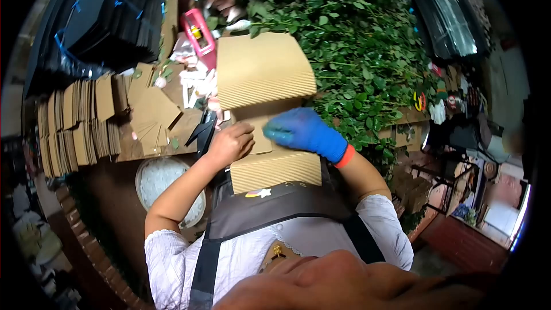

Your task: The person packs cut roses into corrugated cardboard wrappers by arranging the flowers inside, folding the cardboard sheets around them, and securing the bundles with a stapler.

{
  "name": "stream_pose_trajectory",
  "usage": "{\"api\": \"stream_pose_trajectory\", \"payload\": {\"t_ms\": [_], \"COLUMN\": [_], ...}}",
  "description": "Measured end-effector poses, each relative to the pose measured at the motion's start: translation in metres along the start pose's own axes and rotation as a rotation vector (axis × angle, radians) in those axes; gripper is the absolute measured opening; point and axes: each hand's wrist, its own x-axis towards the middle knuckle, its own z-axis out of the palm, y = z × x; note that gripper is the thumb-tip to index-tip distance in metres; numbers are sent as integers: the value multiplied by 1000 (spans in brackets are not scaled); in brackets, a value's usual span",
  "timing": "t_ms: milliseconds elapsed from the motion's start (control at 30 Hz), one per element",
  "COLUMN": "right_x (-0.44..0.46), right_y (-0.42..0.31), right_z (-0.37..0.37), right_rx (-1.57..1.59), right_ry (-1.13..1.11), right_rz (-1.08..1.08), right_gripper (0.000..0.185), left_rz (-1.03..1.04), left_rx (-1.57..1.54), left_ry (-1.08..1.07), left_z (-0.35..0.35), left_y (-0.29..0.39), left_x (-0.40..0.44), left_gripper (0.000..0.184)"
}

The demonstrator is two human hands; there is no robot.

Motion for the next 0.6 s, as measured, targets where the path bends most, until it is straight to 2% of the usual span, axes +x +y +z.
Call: {"api": "stream_pose_trajectory", "payload": {"t_ms": [100, 167, 267, 367, 400, 500, 533, 600], "right_x": [-6, 12, 45, 73, 71, 57, 56, 34], "right_y": [13, 55, 126, 126, 105, 91, 101, 103], "right_z": [-49, -66, -46, -54, -65, -64, -53, -56], "right_rx": [-54, -259, -615, -322, 87, 641, 649, 237], "right_ry": [666, 900, 761, 798, 806, 585, 553, 389], "right_rz": [60, 220, 210, 59, -36, -4, 67, 480], "right_gripper": [25, 38, 46, 50, 48, 48, 37, 31], "left_rz": [17, 25, 24, 15, 16, -8, -19, -47], "left_rx": [40, 41, 48, 81, 100, 112, 110, 93], "left_ry": [6, -4, -13, -26, -24, -36, -42, -82], "left_z": [-2, -1, 1, 4, 3, 7, 7, 6], "left_y": [6, 5, 6, 3, 4, 2, 3, 1], "left_x": [1, 0, -2, -4, -4, -6, -7, -7], "left_gripper": [15, 17, 19, 22, 22, 23, 23, 22]}}
